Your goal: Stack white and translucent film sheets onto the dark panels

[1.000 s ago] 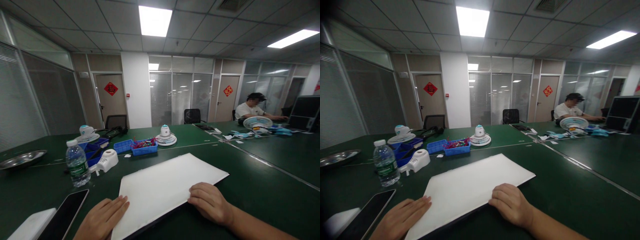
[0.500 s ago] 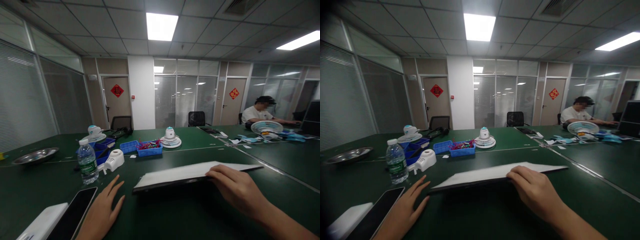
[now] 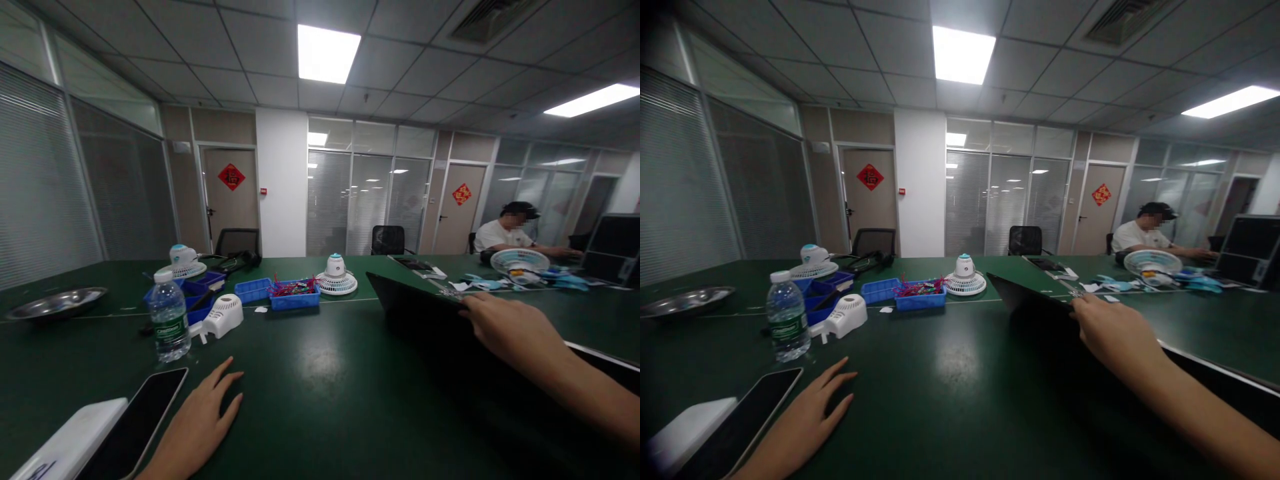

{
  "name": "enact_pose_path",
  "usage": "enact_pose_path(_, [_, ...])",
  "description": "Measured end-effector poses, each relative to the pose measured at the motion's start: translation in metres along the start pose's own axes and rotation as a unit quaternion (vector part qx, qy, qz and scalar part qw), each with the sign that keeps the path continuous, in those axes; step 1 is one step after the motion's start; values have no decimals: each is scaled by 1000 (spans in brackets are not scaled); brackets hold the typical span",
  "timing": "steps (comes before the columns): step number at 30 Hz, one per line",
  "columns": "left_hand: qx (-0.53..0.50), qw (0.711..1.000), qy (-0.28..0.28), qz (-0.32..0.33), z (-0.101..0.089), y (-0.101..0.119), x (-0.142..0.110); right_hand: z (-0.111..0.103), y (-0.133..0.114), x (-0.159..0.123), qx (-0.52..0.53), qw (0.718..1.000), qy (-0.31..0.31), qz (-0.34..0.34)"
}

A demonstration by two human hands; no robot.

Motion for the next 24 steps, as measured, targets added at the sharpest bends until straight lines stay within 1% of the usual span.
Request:
enact_pose_path(4, [-3,1000,-1,1,0,0,-1,10,0,6,-9,1000,-10,-1])
enact_pose_path(10, [-8,1000,4,-2,3,-3,0,16,-20,6,-20,999,-22,-15])
enact_pose_path(18, [-10,1000,13,3,2,1,0,22,-43,-6,-26,999,-27,-37])
enact_pose_path(21, [-6,1000,16,3,1,4,-1,25,-51,-11,-27,999,-17,-42])
enact_pose_path(23, [-3,1000,14,-3,-1,6,-1,24,-58,-14,-37,997,15,-61])
enact_pose_path(24, [-2,1000,13,-5,-1,6,-2,21,-62,-15,-46,995,44,-79])
Point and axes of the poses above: each hand's wrist, its own x-axis towards the middle knuckle, its own z-axis out of the palm, y = z × x, the point moved 1 cm from there along x, towards the middle knuckle, and after that the axes turned 12 degrees about -z, right-handed, at the moved point
